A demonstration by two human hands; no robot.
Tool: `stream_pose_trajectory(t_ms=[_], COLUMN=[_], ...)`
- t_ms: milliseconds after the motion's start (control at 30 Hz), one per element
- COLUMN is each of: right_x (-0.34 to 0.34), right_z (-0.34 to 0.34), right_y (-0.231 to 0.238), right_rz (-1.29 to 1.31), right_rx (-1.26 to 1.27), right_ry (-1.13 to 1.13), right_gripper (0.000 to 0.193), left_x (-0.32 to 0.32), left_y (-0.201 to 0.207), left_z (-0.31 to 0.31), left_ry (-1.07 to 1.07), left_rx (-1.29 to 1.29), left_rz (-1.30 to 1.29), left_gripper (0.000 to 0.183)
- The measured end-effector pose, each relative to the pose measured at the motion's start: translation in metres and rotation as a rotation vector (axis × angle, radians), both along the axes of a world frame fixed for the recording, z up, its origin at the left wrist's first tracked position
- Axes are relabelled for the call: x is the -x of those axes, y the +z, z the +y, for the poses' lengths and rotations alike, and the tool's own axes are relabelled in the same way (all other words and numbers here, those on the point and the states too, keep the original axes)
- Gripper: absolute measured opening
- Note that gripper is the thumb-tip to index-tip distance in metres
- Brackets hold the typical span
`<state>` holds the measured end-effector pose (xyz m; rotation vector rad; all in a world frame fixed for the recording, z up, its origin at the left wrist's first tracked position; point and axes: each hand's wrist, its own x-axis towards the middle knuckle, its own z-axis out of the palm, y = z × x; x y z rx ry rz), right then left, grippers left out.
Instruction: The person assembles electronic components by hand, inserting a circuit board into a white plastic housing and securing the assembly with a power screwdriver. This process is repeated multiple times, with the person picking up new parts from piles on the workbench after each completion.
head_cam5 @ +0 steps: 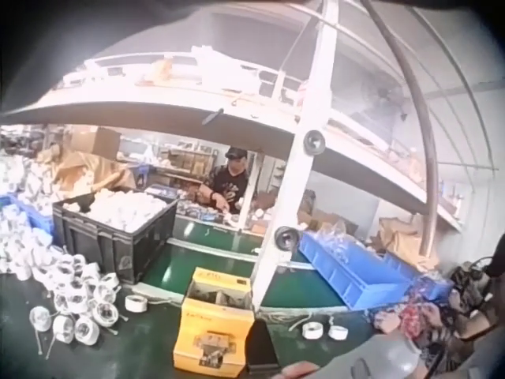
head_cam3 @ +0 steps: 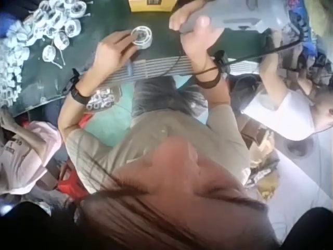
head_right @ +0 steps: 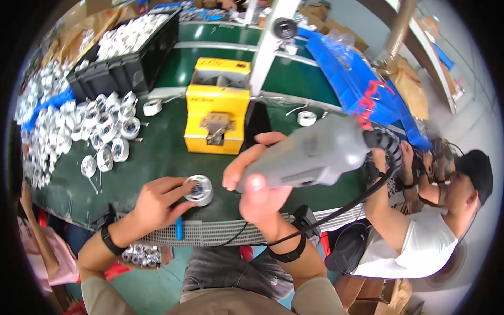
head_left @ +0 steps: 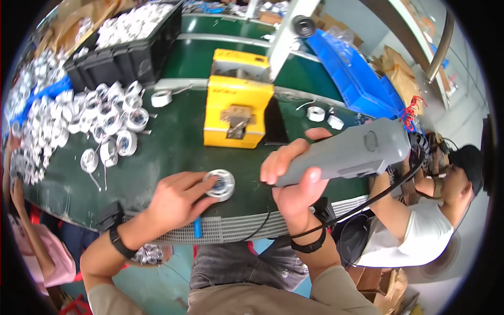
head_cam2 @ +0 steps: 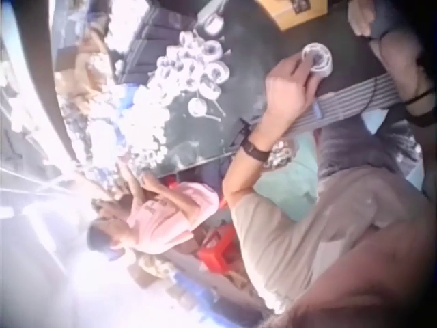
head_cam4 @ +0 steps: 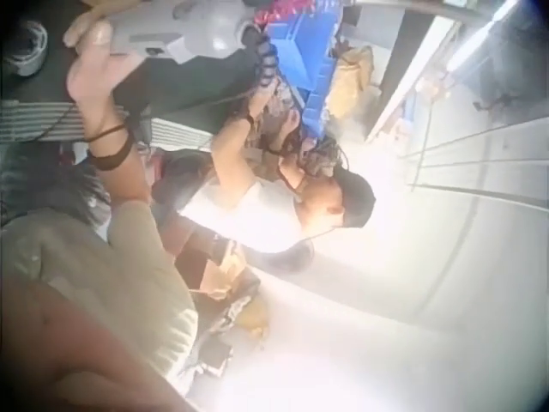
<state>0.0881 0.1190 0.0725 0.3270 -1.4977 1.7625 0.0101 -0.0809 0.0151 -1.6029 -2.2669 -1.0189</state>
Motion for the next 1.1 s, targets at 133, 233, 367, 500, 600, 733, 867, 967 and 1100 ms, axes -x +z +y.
stream_pose_trajectory(t_ms=[133, 233, 367, 500, 600, 733, 867, 967, 1100], right_x=[-0.014, -0.011, 0.012, 0.024, 0.048, 0.063, 0.054, 0.032, 0.037], right_z=[0.063, 0.107, 0.150, 0.241, 0.256, 0.266, 0.257, 0.238, 0.197], right_y=[0.007, -0.009, -0.040, -0.063, -0.077, -0.099, -0.090, -0.085, -0.076], right_rz=[-0.079, -0.254, -0.369, -0.521, -0.553, -0.669, -0.762, -0.637, -0.491], right_rx=[-0.077, -0.230, -0.160, -0.658, -1.177, -1.145, -1.040, -0.905, -0.807], right_ry=[-0.171, -0.185, -0.200, -0.886, -1.067, -0.854, -0.870, -0.960, -0.933], right_gripper=[0.061, 0.066, 0.044, 0.039, 0.046, 0.046, 0.044, 0.047, 0.053], left_x=[0.002, 0.008, 0.007, 0.007, 0.013, 0.032, 0.039, 0.062, 0.092], left_y=[0.016, 0.023, 0.030, 0.036, 0.012, 0.000, 0.007, 0.044, 0.061], left_z=[-0.028, -0.068, -0.111, -0.041, -0.036, -0.069, -0.093, -0.131, -0.183], left_ry=[0.178, 0.359, 0.604, 0.418, 0.514, 0.743, 0.666, 0.521, 0.431], left_rx=[0.096, 0.088, 0.077, 0.198, 0.164, 0.229, 0.350, 0.604, 0.765], left_rz=[0.073, 0.071, 0.051, 0.086, 0.148, 0.167, 0.169, 0.258, 0.299], left_gripper=[0.039, 0.029, 0.048, 0.074, 0.054, 0.056, 0.060, 0.055, 0.041])
